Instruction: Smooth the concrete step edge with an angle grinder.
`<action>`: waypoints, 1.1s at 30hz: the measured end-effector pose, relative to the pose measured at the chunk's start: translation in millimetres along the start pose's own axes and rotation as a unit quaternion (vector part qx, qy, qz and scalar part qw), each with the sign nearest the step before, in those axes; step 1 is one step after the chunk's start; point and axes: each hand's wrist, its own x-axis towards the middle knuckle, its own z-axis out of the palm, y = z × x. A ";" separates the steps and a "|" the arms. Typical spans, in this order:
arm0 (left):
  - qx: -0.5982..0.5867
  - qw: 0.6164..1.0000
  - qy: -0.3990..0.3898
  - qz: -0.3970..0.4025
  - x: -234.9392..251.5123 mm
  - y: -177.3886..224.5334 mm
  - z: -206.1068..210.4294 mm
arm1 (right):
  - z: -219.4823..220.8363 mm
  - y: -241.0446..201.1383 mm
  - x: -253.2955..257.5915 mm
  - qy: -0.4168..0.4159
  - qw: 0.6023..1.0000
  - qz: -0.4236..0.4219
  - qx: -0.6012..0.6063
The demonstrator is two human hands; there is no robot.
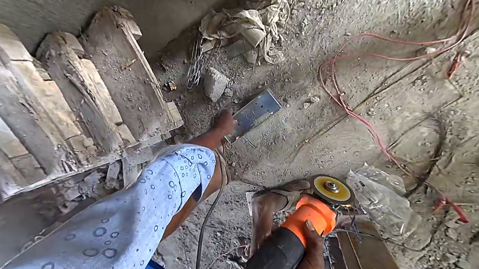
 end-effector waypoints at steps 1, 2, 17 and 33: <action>0.019 1.000 -0.013 0.017 -1.3 0.5 -1.0 | -0.5 -2.1 -0.2 0.000 1.000 -0.002 -0.002; 0.043 0.990 -0.131 -0.020 -2.2 17.8 -25.1 | -0.6 -3.7 -0.5 -0.002 1.000 -0.005 -0.006; -0.086 0.993 -0.057 0.063 -9.5 2.8 -18.3 | 0.5 4.4 3.9 -0.002 1.000 -0.022 -0.010; 0.215 0.909 0.033 0.354 -4.0 -25.2 19.0 | -2.5 -2.3 2.6 -0.008 1.000 -0.011 -0.003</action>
